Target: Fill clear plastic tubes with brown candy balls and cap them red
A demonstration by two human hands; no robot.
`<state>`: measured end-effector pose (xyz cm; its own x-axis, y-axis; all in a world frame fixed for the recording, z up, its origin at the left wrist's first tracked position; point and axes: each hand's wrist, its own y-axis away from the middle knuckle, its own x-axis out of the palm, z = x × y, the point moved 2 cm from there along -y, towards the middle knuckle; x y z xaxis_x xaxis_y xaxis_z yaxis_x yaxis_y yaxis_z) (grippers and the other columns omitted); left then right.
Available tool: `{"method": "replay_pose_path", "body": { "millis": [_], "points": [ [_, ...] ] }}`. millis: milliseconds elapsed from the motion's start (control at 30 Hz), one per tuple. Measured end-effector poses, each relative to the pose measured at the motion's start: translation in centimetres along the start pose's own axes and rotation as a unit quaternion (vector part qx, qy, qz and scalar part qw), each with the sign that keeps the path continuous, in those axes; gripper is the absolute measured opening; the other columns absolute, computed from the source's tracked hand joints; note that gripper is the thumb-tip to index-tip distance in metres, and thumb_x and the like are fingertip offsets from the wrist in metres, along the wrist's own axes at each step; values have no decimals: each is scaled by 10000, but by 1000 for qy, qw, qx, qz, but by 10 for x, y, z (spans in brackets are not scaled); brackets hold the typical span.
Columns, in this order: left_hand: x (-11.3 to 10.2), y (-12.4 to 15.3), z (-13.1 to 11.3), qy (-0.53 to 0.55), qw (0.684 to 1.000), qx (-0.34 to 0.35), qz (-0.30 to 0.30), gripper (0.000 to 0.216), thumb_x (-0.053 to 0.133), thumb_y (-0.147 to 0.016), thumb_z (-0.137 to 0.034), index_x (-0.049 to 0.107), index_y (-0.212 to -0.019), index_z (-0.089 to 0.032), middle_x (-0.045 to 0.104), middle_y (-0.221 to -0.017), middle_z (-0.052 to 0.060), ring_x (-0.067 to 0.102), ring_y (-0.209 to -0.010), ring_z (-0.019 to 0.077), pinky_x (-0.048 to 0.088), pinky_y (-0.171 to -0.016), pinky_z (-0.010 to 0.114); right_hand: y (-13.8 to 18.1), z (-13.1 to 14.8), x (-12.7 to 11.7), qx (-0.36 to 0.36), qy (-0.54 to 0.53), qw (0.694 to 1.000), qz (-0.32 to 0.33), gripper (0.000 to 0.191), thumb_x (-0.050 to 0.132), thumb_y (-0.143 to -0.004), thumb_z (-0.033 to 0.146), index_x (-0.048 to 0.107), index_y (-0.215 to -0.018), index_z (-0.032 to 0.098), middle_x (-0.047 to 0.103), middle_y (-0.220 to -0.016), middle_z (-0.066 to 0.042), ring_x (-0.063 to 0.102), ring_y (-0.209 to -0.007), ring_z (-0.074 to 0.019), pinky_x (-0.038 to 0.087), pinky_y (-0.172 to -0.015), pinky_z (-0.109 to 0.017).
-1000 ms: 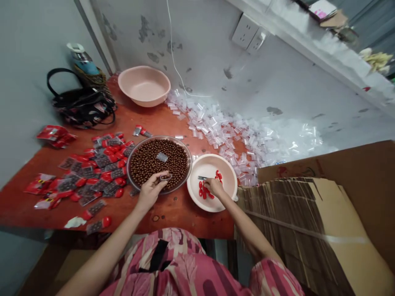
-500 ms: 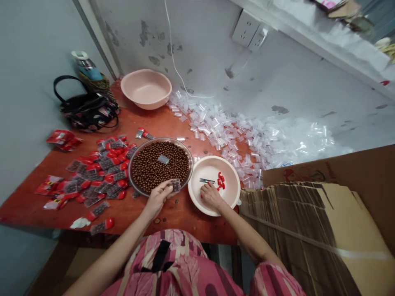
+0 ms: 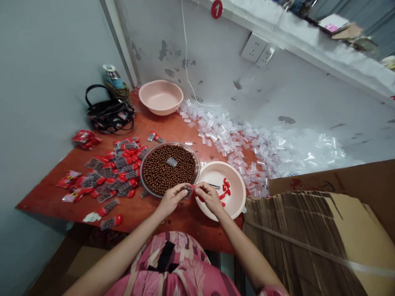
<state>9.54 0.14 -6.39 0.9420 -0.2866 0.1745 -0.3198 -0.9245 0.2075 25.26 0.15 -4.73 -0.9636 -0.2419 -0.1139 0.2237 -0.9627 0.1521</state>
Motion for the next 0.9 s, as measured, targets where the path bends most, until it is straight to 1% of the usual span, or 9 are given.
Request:
{"method": "replay_pose_path", "body": {
  "millis": [133,233,300,367,467,567,767,833,900],
  "points": [
    [-7,5,-2,-53,998,20,-6,323,505,-752,-322,578,-1027,-169,606,-1045,59,535,-982,204,404,-871,330,-3,5,-2,-2,27,998,56,184,533,-746,295,524,-889,180,568,-810,-13,535,-733,-118,437,-681,-247],
    [-12,9,-2,-59,998,27,-9,326,486,-765,-324,569,-1046,-181,603,-1056,51,539,-975,197,409,-862,325,-5,21,-7,-60,157,984,59,262,472,-768,225,498,-1027,200,583,-878,-26,540,-773,-128,432,-721,-268],
    [-15,10,-2,-69,997,35,-10,323,478,-772,-320,569,-1053,-189,602,-1063,43,538,-979,192,399,-873,323,-7,37,-8,-117,254,957,81,353,432,-760,154,472,-1105,213,578,-963,-39,532,-841,-137,411,-777,-281],
    [-20,10,-3,-88,995,45,-10,328,483,-770,-320,572,-1058,-191,602,-1069,41,533,-992,193,382,-893,331,-10,52,-7,-160,323,922,143,432,401,-737,100,450,-1148,224,560,-1035,-45,518,-902,-145,393,-811,-285],
    [-28,5,-9,-134,989,63,-1,331,497,-761,-321,585,-1053,-193,602,-1075,42,528,-1008,201,358,-915,339,-20,65,-4,-188,403,865,232,492,394,-707,77,434,-1172,233,560,-1020,-43,523,-877,-147,399,-782,-273],
    [-39,-1,-18,-175,981,87,18,316,494,-762,-310,596,-1042,-205,606,-1071,34,540,-992,201,371,-896,328,-36,71,2,-199,447,825,283,489,407,-702,85,431,-1168,233,563,-1001,-41,532,-831,-146,403,-732,-257],
    [-59,-10,-29,-245,962,117,-15,287,471,-775,-302,614,-1006,-210,623,-1032,40,556,-953,191,396,-856,306,-64,72,17,-199,503,778,319,365,428,-728,130,478,-1079,212,587,-934,-44,550,-745,-141,384,-648,-230],
    [-64,-11,-29,-262,957,120,-41,286,461,-777,-298,612,-1006,-216,622,-1034,42,551,-962,190,389,-866,311,-71,69,19,-191,544,756,309,330,436,-742,161,488,-1065,210,591,-903,-52,551,-705,-145,376,-618,-230],
    [-69,-11,-28,-270,953,118,-73,290,450,-781,-291,604,-1016,-220,619,-1038,43,548,-966,188,385,-872,317,-78,65,19,-179,570,749,287,301,444,-750,170,503,-1043,202,591,-870,-59,551,-689,-148,377,-612,-234]
  ]
}}
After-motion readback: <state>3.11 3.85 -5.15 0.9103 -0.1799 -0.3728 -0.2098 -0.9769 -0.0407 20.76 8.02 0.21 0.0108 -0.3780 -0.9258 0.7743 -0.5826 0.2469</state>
